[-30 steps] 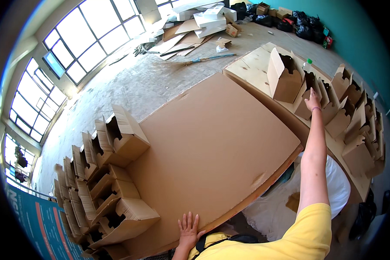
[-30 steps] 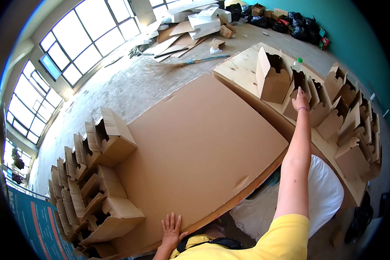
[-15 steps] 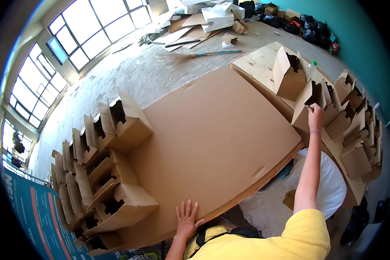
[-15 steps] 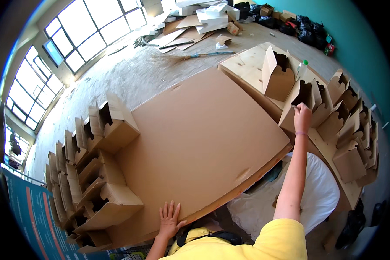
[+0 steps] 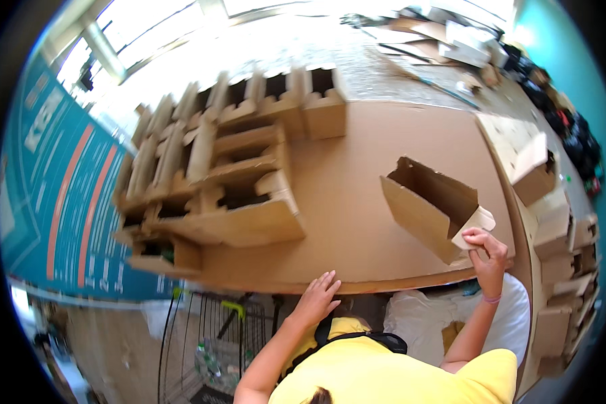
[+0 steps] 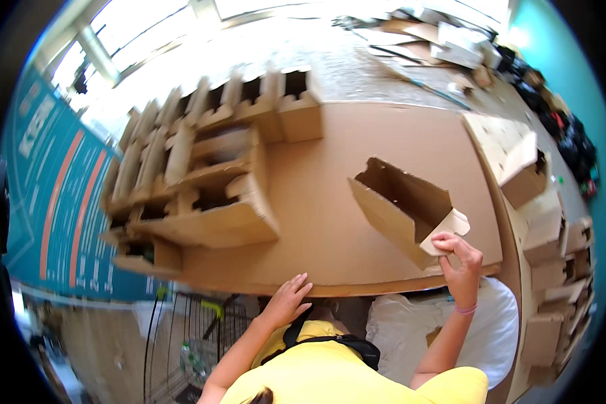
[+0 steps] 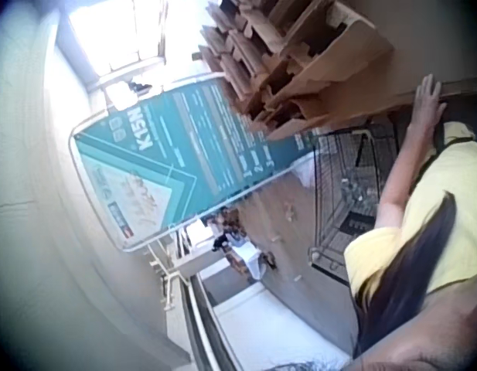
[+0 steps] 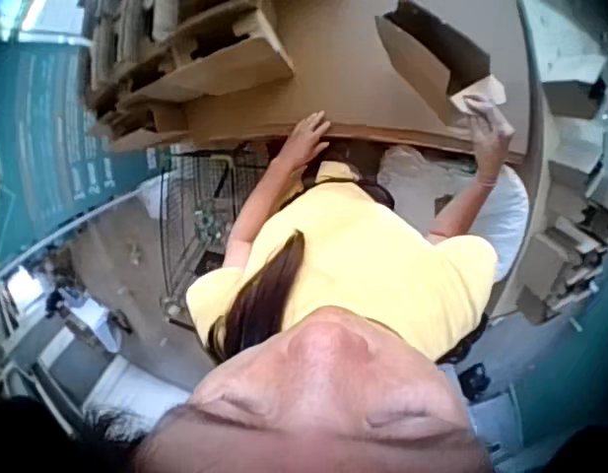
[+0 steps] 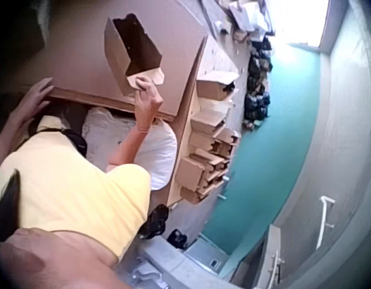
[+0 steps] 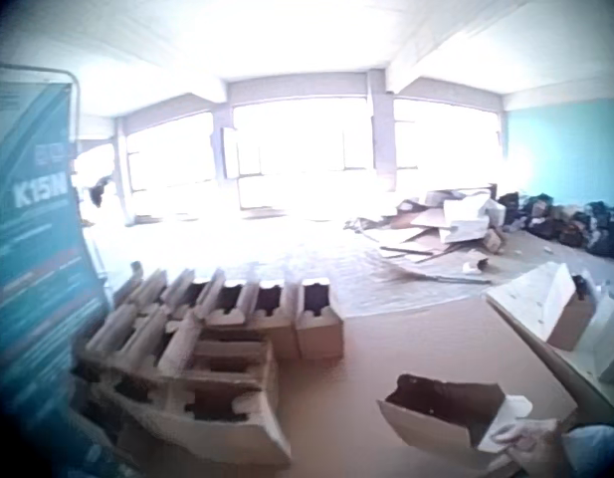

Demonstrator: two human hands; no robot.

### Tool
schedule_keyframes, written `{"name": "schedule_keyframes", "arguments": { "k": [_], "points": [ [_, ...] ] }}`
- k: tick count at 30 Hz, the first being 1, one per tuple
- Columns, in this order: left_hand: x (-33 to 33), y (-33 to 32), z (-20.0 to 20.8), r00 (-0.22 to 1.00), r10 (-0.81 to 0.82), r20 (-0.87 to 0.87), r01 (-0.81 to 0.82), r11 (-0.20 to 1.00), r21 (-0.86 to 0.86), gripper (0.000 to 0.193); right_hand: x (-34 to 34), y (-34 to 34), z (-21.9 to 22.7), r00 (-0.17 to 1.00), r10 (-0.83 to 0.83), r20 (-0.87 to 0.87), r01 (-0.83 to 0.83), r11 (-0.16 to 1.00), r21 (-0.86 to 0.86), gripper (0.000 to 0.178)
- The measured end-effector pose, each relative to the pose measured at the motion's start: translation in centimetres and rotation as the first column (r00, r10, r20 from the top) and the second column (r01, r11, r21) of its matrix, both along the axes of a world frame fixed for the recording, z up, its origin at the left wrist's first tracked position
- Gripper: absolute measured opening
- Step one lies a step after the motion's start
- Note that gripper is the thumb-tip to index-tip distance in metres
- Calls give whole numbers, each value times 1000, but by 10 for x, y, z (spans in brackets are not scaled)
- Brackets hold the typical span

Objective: The person places water bottles into individual cardboard boxes and stacks the filled boxes into a larger container.

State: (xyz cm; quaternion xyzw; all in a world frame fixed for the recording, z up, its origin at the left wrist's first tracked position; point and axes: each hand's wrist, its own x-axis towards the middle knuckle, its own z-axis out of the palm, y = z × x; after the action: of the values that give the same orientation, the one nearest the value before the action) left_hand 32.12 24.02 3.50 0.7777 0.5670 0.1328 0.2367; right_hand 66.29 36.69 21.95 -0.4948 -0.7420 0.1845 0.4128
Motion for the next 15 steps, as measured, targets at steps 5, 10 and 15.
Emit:
{"name": "schedule_keyframes", "arguments": {
  "k": [5,10,15],
  "points": [
    [-52,-77,4,956,270,112,-267,963,-46,48,-76,-12,-18,926,307,-222,-349,919,-182,23],
    [-95,-152,21,843,513,160,-496,858,-133,46,-100,-9,-44,921,317,-225,-375,879,-295,24],
    [-132,-222,3,683,708,182,-696,706,-133,40,-64,13,-68,797,383,467,-266,917,-298,37]
  ]
}}
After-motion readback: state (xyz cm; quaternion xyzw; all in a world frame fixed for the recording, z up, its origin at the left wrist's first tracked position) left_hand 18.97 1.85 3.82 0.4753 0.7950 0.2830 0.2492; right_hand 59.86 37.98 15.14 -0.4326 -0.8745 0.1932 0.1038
